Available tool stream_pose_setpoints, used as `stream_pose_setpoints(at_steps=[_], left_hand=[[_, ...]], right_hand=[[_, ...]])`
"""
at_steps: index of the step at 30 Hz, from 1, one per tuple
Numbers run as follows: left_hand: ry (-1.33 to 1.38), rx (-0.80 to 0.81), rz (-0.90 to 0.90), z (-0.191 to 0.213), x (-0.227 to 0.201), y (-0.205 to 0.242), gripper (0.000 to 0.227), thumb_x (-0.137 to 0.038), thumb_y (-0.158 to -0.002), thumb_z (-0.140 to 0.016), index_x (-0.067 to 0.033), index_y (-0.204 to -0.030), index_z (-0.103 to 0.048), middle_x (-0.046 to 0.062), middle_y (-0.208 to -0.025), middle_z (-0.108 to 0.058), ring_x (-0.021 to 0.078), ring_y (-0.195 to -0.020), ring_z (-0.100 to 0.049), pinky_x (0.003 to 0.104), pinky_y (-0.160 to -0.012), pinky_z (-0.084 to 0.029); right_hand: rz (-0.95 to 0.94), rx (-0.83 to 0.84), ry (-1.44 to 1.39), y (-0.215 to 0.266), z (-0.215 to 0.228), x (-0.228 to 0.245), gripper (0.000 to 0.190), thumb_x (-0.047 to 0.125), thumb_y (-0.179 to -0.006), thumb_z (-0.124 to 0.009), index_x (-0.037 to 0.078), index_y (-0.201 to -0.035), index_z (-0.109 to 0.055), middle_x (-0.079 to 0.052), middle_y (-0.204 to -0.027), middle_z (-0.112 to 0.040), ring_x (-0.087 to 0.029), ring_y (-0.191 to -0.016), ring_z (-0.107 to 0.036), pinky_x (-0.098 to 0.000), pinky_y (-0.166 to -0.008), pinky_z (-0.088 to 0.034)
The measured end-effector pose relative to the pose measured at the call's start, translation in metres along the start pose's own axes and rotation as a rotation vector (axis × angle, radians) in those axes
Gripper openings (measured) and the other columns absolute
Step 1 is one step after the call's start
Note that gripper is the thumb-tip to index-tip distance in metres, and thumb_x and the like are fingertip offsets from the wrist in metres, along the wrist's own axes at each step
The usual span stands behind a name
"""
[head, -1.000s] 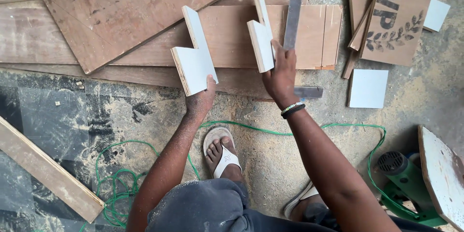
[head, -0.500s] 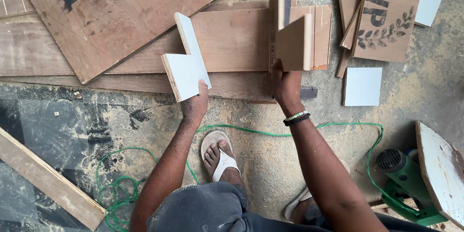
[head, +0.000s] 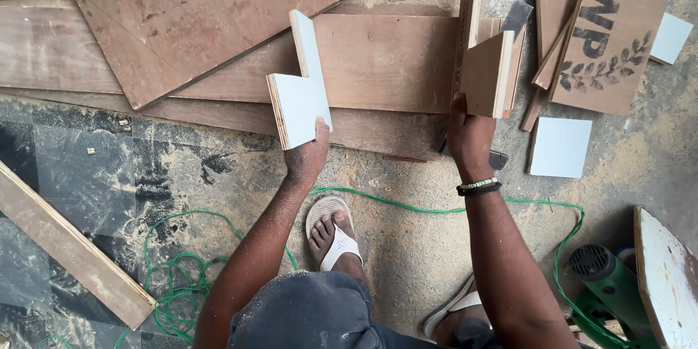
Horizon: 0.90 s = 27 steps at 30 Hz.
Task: The recorder is measuring, checking, and assembling various pieces of wood and plywood on a dusty workshop floor.
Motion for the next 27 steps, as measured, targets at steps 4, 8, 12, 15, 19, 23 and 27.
stream_pose_setpoints(at_steps=[4,8,12,15,19,23,27], left_hand=[[0.034,-0.022,-0.080,0.008,-0.017,-0.004,0.032,-0.022,-0.099,-0.064,0.0053,-0.115,-0.067,0.020,-0.095,-0.072,0.0339,-0.085,-0.076,0.046,-0.073,-0.061],[0.066,0.133,-0.015,0.000,-0.038,-0.019,0.024,-0.022,-0.101,-0.062,0.0008,-0.102,-0.069,0.014,-0.083,-0.075,0.0284,-0.081,-0.079,0.040,-0.074,-0.065],[0.026,-0.084,-0.318,0.011,-0.067,-0.016,0.026,-0.013,-0.095,-0.062,0.0070,-0.111,-0.065,0.022,-0.095,-0.072,0.0375,-0.083,-0.073,0.044,-0.070,-0.062],[-0.011,0.066,-0.116,-0.012,-0.028,-0.018,0.026,-0.019,-0.098,-0.063,0.0040,-0.109,-0.065,0.018,-0.086,-0.072,0.0306,-0.083,-0.076,0.042,-0.072,-0.064],[0.018,0.042,-0.034,-0.006,-0.020,-0.011,0.031,-0.023,-0.099,-0.066,0.0039,-0.115,-0.066,0.021,-0.095,-0.073,0.0352,-0.086,-0.075,0.046,-0.073,-0.061],[0.020,-0.022,-0.099,0.009,-0.030,-0.002,0.031,-0.021,-0.100,-0.064,0.0056,-0.117,-0.064,0.022,-0.096,-0.071,0.0367,-0.087,-0.074,0.048,-0.076,-0.060],[-0.038,-0.133,-0.206,0.013,-0.032,-0.003,0.032,-0.020,-0.098,-0.066,0.0063,-0.116,-0.065,0.023,-0.097,-0.071,0.0390,-0.087,-0.073,0.050,-0.075,-0.059]], right_hand=[[0.029,-0.063,-0.070,0.014,0.006,0.002,0.025,0.017,-0.108,-0.052,-0.005,-0.103,-0.064,-0.022,-0.088,-0.065,-0.037,-0.082,-0.067,-0.0498,-0.071,-0.052],[-0.032,-0.043,-0.049,0.017,0.002,-0.007,0.026,0.017,-0.110,-0.053,-0.005,-0.105,-0.065,-0.022,-0.090,-0.067,-0.037,-0.084,-0.068,-0.0498,-0.072,-0.053],[-0.130,0.012,-0.026,0.010,-0.005,-0.013,0.027,0.018,-0.109,-0.053,-0.004,-0.103,-0.066,-0.021,-0.087,-0.067,-0.035,-0.083,-0.070,-0.0492,-0.071,-0.053],[-0.108,0.034,-0.011,0.012,-0.009,-0.014,0.027,0.019,-0.107,-0.055,-0.005,-0.103,-0.067,-0.022,-0.089,-0.068,-0.035,-0.084,-0.070,-0.0490,-0.070,-0.054],[-0.078,0.004,-0.083,0.017,-0.003,-0.015,0.027,0.020,-0.107,-0.057,-0.006,-0.106,-0.066,-0.023,-0.092,-0.068,-0.036,-0.088,-0.070,-0.0493,-0.076,-0.053],[-0.055,0.016,-0.135,0.019,-0.002,-0.013,0.028,0.020,-0.108,-0.057,-0.006,-0.110,-0.065,-0.023,-0.097,-0.069,-0.037,-0.093,-0.070,-0.0501,-0.081,-0.053],[-0.060,0.040,-0.111,0.018,-0.007,-0.017,0.028,0.021,-0.109,-0.057,-0.006,-0.110,-0.066,-0.024,-0.098,-0.069,-0.038,-0.094,-0.069,-0.0503,-0.081,-0.053]])
Point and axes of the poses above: each hand's wrist, its own y-axis away from the middle knuckle, its own z-axis out of the back of the hand, x = y × z, the point moved 9 cm from there along -y, towards the middle knuckle
